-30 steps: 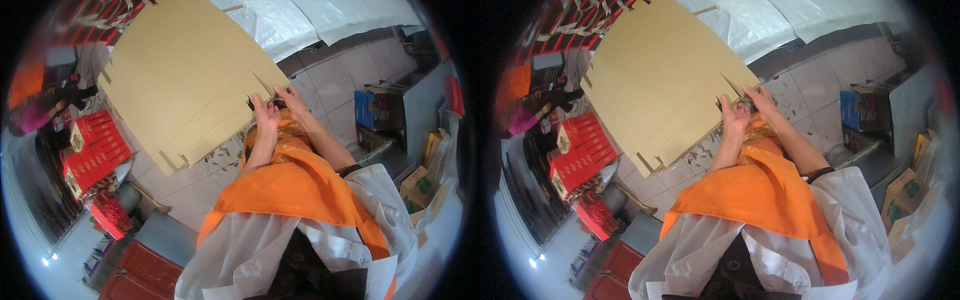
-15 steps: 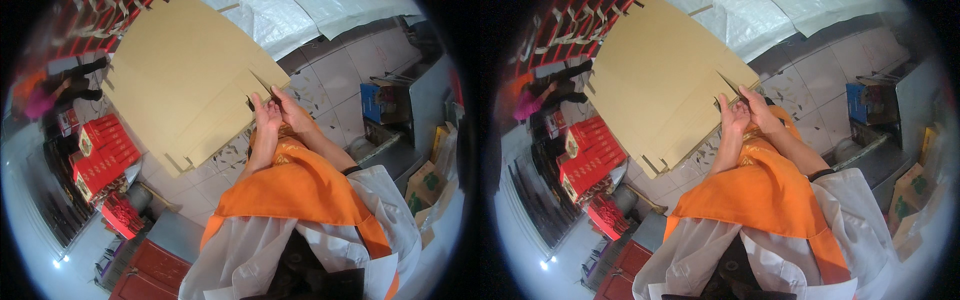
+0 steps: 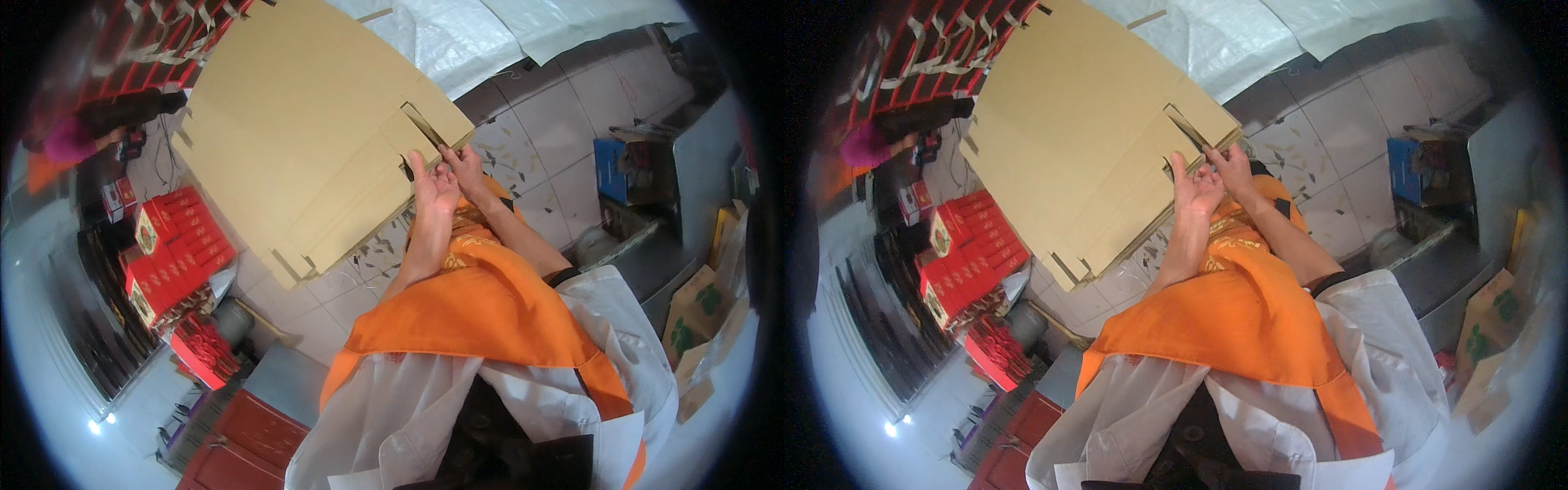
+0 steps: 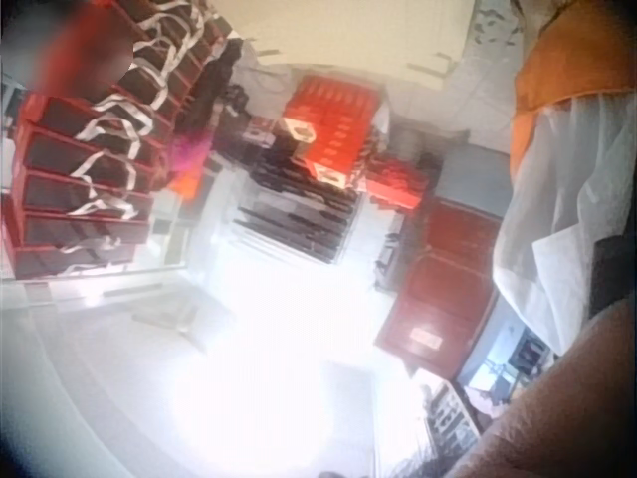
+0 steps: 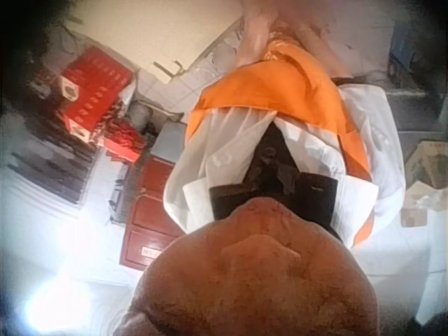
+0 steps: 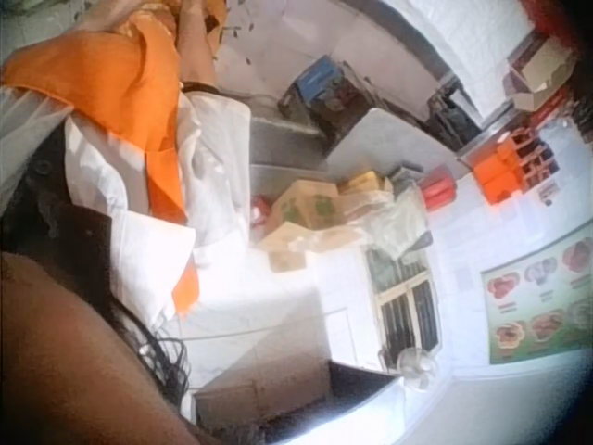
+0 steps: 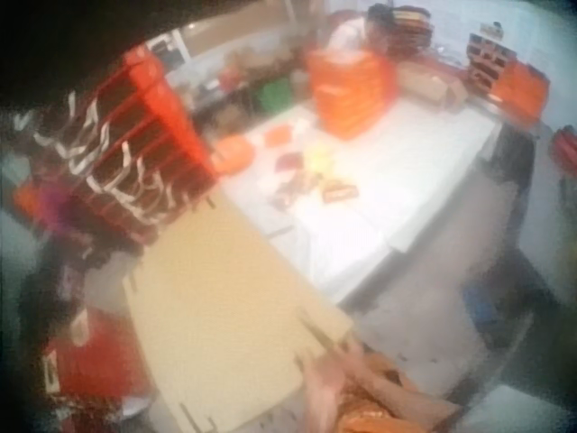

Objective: The person assembles flat cardboard boxes by folding the side flaps and locking the tabs into place. They handle multiple boxes one at a time, folding and locking them, then stacking the finished boxes.

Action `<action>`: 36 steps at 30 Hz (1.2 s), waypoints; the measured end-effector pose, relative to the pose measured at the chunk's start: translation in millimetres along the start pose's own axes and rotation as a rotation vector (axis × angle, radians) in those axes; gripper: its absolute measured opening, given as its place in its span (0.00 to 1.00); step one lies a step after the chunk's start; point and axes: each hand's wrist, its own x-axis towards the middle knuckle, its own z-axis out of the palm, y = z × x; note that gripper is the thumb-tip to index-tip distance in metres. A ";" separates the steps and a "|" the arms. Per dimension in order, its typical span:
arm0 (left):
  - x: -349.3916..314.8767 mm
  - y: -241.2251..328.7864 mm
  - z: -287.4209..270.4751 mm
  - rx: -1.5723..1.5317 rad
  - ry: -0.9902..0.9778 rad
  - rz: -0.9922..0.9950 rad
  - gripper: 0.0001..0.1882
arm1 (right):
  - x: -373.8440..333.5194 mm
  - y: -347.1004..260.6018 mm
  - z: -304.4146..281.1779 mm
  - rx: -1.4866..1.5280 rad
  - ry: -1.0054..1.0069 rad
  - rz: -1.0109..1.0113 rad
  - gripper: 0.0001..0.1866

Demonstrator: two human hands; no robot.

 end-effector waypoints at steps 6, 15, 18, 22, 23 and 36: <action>21.7 -8.1 -31.8 0.069 -0.020 0.021 0.29 | -15.1 -20.7 -6.5 0.452 -0.162 0.460 0.12; 66.8 -33.6 -59.8 -0.046 -0.151 0.239 0.23 | -13.4 -12.1 -9.6 0.385 -0.353 0.548 0.15; 68.5 -32.1 -57.8 0.084 0.134 0.223 0.25 | -8.8 -3.9 -13.1 0.283 -0.345 0.446 0.11; 54.4 -35.3 -46.6 0.176 0.335 0.348 0.29 | -5.7 -3.9 -12.4 0.223 -0.269 0.451 0.07; 51.8 -36.1 -44.3 0.194 0.384 0.385 0.30 | -4.9 -5.6 -11.7 0.211 -0.279 0.478 0.07; 39.6 -36.0 -33.4 0.225 0.091 0.389 0.33 | -10.8 -17.1 -6.0 0.035 -0.377 0.416 0.12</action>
